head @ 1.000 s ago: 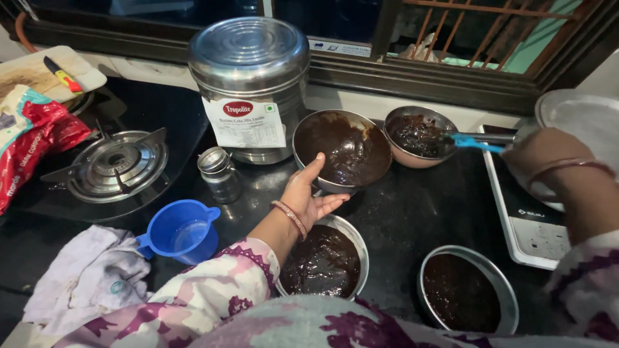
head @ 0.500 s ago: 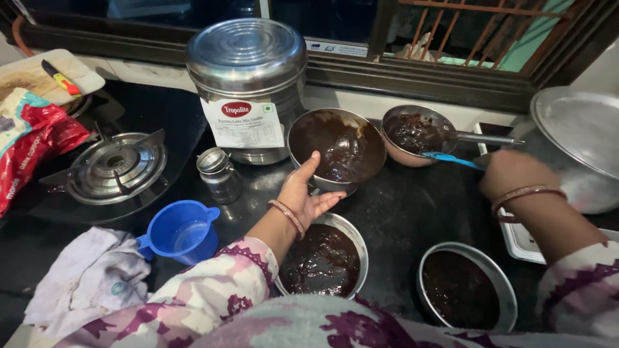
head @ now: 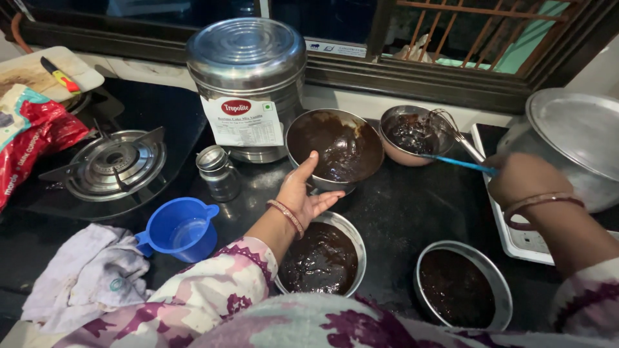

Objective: Dusting cake tins with flour and pouring chocolate cake batter into them.

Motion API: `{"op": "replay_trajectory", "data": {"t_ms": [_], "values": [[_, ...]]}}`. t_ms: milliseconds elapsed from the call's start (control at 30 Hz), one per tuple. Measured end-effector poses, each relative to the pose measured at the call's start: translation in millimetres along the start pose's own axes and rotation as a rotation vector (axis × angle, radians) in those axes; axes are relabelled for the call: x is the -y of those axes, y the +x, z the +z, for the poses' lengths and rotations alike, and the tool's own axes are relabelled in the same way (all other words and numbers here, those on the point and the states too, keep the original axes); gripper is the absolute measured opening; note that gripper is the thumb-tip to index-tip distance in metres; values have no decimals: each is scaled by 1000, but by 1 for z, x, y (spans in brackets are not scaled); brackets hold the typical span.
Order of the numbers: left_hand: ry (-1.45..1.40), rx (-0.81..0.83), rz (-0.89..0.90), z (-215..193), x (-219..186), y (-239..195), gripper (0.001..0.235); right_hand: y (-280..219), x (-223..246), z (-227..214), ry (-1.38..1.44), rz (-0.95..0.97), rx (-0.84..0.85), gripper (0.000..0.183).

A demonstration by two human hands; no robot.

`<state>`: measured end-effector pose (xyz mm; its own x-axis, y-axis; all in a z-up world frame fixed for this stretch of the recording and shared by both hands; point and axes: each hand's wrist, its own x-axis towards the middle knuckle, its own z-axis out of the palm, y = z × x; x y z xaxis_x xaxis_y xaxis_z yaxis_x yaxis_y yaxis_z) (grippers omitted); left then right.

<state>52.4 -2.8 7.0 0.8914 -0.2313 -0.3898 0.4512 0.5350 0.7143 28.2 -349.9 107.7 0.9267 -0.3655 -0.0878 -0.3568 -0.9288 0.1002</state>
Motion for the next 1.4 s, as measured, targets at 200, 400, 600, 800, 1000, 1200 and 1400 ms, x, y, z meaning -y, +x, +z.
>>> {"op": "replay_trajectory", "data": {"t_ms": [200,400,600,800,1000,1200,1400], "values": [[5,-8,5,-4,1,1,79,59,-52,64,441,-108,-101,27],[4,-1,1,-4,1,5,79,56,-20,72,416,27,-153,45],[16,-3,3,-4,-3,2,73,131,-25,112,241,-75,-362,46],[28,-28,0,-7,-4,2,73,163,-27,134,292,-83,-375,32],[40,-43,16,-12,0,8,75,170,-28,137,233,-49,-246,33],[31,-51,16,-13,-1,9,77,169,-4,103,50,-11,-174,29],[32,-51,5,-19,0,7,79,189,18,57,-95,-170,-221,33]]}}
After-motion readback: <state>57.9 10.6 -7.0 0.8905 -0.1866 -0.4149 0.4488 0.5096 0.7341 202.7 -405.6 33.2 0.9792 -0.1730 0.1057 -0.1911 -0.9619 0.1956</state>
